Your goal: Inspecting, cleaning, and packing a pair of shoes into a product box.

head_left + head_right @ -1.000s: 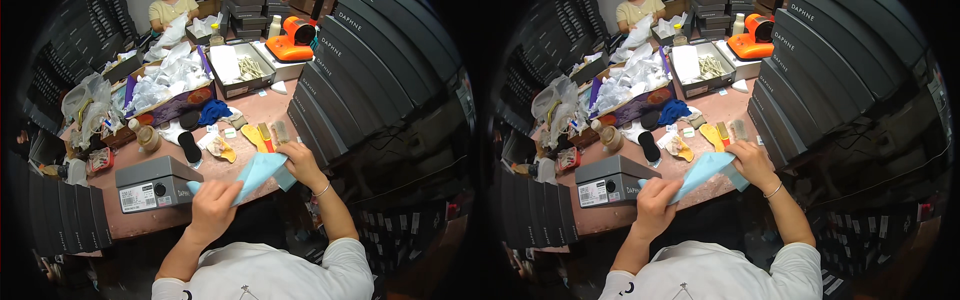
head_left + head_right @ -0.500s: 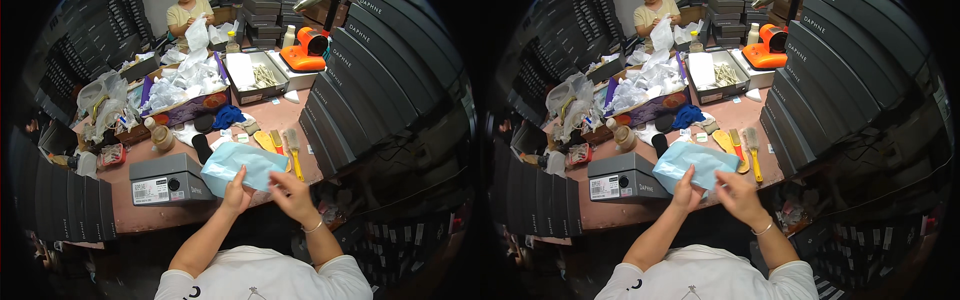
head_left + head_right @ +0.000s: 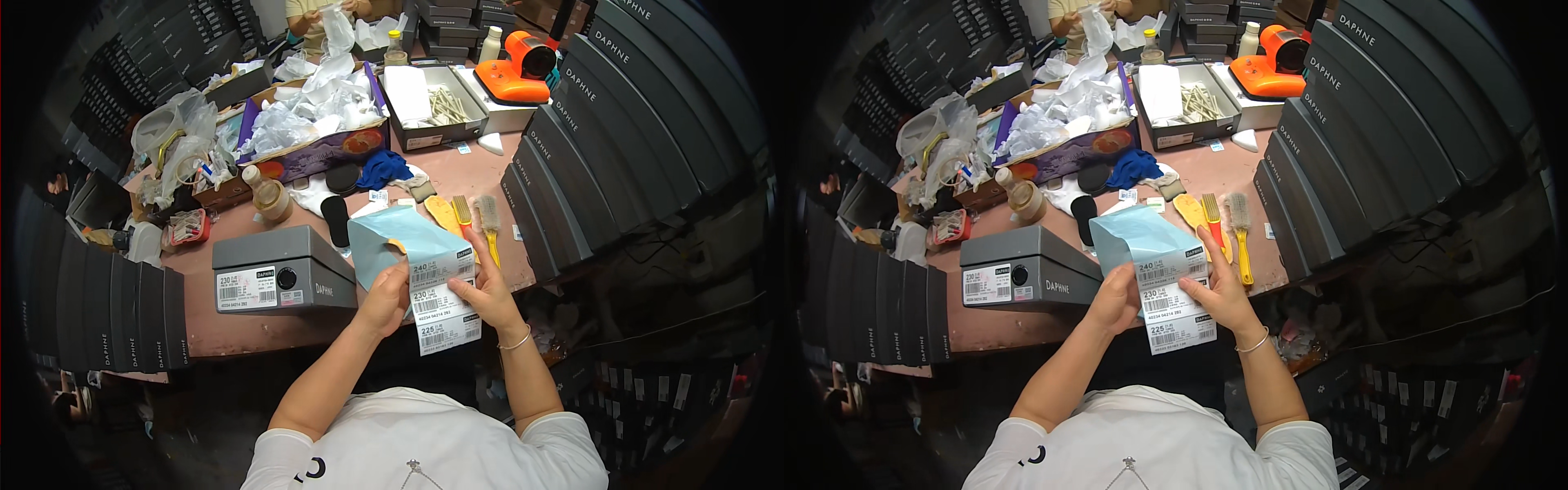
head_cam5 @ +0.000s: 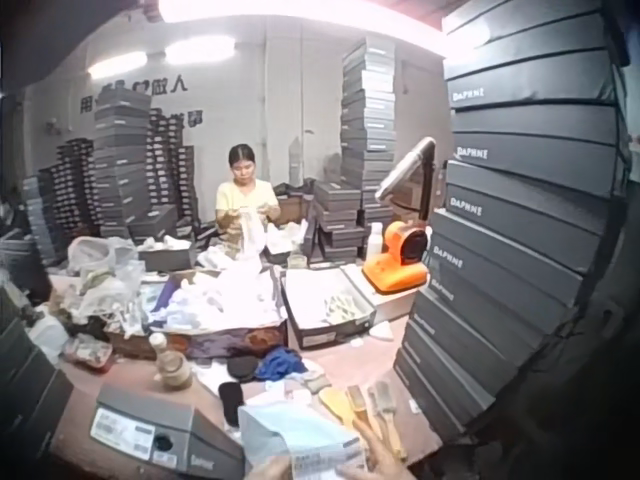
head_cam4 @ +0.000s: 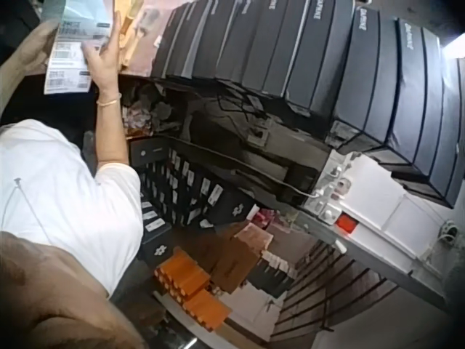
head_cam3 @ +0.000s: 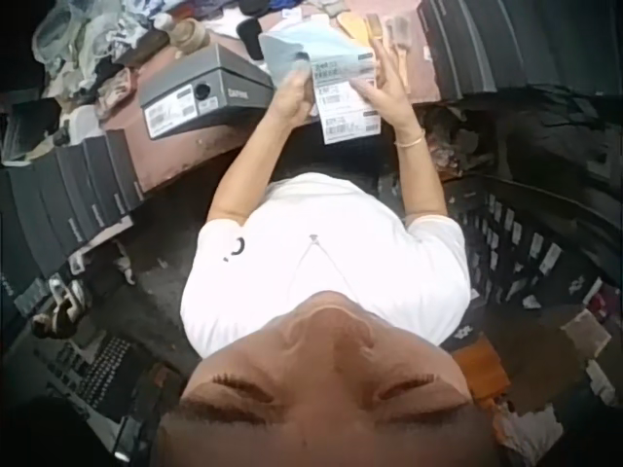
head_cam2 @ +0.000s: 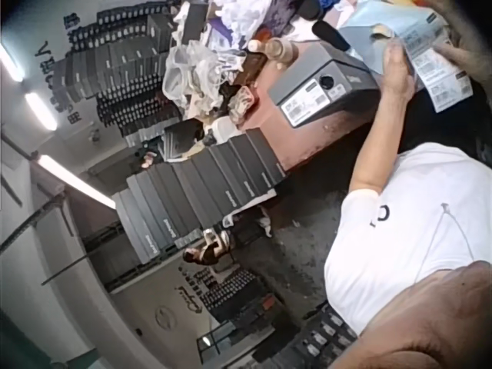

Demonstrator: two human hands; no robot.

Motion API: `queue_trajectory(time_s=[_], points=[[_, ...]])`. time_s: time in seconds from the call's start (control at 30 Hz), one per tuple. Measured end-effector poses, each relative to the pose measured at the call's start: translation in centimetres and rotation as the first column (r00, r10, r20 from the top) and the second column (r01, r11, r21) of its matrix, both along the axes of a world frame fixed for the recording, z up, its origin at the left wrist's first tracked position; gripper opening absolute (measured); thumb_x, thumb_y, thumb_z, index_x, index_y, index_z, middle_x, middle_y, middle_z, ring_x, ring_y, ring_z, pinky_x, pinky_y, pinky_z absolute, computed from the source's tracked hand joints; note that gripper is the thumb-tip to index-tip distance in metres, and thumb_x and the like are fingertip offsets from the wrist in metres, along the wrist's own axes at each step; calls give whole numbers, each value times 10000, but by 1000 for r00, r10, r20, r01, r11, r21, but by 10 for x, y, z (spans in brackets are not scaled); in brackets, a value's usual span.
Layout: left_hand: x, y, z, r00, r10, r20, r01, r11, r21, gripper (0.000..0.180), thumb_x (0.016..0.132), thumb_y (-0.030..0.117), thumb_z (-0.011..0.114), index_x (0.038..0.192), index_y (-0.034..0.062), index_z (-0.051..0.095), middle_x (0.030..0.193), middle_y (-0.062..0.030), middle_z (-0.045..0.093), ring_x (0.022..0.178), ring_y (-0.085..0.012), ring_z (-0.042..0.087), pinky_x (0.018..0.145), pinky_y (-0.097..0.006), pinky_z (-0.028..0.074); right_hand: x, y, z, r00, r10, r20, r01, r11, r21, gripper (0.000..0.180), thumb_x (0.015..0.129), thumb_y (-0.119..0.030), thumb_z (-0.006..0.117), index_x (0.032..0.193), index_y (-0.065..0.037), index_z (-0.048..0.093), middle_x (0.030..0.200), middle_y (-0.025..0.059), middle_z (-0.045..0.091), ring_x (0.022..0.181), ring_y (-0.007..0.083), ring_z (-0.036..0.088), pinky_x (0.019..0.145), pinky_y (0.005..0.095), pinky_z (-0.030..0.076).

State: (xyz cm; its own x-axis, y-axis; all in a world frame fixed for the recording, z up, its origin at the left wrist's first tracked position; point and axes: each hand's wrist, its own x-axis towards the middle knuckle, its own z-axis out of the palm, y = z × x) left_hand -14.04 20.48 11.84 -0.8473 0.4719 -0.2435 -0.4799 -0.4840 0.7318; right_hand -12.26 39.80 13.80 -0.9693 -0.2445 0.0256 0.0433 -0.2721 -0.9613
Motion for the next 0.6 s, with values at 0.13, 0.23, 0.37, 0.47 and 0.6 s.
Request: queue_trajectory(time_s=[0.13,0.23,0.37,0.47,0.6], points=[[-1,8,21,967,227,115,-247,947,203,611,987,524,380,1217,-22,531,1236,-159,583,1190,-260,542,1008,-411,426,-1,-1,0,944,-59,-326,189,904,383,770,869,25,624,1499,-50,187,1388,145,435,1179,171,520,965,284,443],[2,16,28,934,346,87,-355,879,317,409,1003,361,449,1154,-4,557,1143,-139,625,1049,-228,624,901,-371,504,-1,9,0,968,61,-244,56,892,448,754,862,13,636,1487,-37,217,1399,138,422,1186,161,507,949,287,448],[-8,10,17,971,230,71,-233,972,32,287,968,280,540,1095,26,578,1011,-106,663,908,-187,665,813,-336,536,3,6,13,980,11,-197,82,886,457,603,815,-72,722,1347,-26,441,1287,129,492,1144,187,525,925,291,453],[-12,7,23,977,164,134,-167,986,12,296,969,271,533,1109,13,572,1023,-119,660,930,-212,664,822,-361,537,-4,14,28,897,65,-438,267,708,653,477,768,-126,775,1188,-25,572,1185,134,529,1097,224,545,878,297,471],[-15,12,33,955,146,257,-167,984,59,288,975,238,511,1117,-7,565,1056,-133,644,952,-227,650,830,-360,529,-11,18,34,809,85,-581,357,715,602,393,749,-133,786,1086,-21,617,1106,133,560,1009,251,578,820,330,489]])
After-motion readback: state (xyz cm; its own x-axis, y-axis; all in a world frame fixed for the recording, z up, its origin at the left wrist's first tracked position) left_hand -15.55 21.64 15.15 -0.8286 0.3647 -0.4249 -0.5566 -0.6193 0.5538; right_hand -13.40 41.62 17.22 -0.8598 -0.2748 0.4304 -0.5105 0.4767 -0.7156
